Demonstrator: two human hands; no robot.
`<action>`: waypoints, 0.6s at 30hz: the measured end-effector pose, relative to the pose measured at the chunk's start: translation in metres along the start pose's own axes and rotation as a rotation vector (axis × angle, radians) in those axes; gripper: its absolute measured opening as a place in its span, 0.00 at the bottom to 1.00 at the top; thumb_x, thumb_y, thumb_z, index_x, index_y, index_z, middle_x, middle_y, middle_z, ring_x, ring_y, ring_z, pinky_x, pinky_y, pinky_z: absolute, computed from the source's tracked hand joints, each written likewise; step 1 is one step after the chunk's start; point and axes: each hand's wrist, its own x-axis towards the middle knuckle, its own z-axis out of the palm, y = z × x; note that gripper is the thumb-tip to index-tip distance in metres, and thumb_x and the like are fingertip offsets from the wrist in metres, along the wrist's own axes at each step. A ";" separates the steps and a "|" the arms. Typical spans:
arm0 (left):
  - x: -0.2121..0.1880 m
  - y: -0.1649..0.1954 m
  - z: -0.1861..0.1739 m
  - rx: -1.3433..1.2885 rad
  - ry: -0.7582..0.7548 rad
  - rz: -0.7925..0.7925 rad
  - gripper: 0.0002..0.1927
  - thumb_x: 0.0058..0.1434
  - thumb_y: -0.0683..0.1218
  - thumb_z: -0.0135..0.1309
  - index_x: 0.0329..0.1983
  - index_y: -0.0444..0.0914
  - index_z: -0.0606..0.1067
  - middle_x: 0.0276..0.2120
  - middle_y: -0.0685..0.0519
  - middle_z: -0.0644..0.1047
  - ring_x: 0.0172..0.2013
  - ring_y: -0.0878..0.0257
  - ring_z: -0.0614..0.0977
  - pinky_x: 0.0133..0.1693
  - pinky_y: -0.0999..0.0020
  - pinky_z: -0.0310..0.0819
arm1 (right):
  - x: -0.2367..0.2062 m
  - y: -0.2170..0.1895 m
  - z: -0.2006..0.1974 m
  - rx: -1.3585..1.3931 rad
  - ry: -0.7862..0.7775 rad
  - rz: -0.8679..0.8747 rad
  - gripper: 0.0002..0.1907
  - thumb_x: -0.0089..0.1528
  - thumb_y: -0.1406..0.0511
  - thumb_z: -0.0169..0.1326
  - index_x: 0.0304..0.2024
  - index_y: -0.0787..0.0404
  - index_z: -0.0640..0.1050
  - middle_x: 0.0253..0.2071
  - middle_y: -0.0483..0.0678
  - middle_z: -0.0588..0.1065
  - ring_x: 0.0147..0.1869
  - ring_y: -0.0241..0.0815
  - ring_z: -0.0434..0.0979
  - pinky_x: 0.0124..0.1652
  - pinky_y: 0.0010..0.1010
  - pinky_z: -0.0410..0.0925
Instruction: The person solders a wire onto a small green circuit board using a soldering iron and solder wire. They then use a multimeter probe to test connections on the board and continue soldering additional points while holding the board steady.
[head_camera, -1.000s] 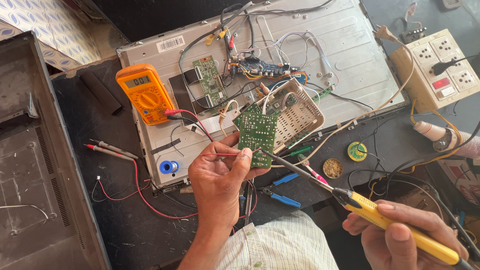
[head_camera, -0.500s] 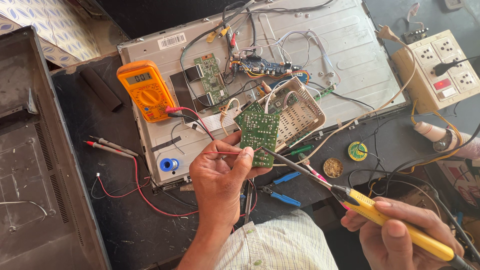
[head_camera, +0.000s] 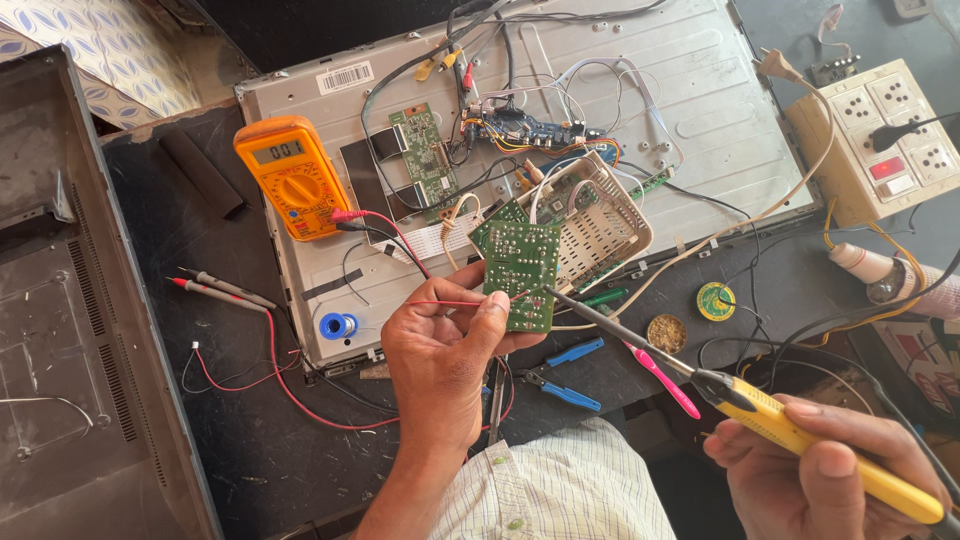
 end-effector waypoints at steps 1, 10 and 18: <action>0.000 0.000 0.000 0.006 0.001 0.001 0.05 0.61 0.30 0.54 0.32 0.29 0.71 0.51 0.31 0.78 0.41 0.52 0.87 0.36 0.55 0.85 | -0.001 -0.001 -0.002 -0.014 0.006 0.011 0.17 0.76 0.60 0.51 0.47 0.72 0.70 0.34 0.67 0.78 0.33 0.53 0.84 0.38 0.43 0.79; 0.000 0.002 -0.001 0.022 -0.001 0.006 0.06 0.61 0.29 0.53 0.32 0.29 0.70 0.51 0.31 0.78 0.40 0.53 0.87 0.35 0.56 0.85 | 0.000 -0.007 -0.002 -0.171 -0.022 0.057 0.18 0.72 0.60 0.50 0.51 0.72 0.72 0.33 0.67 0.78 0.33 0.51 0.84 0.38 0.43 0.79; -0.002 0.001 -0.001 0.017 -0.007 0.015 0.05 0.61 0.29 0.53 0.32 0.29 0.71 0.51 0.32 0.78 0.40 0.54 0.86 0.36 0.56 0.85 | 0.001 -0.005 0.002 -0.105 -0.030 0.078 0.16 0.71 0.62 0.51 0.50 0.73 0.73 0.31 0.67 0.78 0.32 0.53 0.83 0.38 0.43 0.78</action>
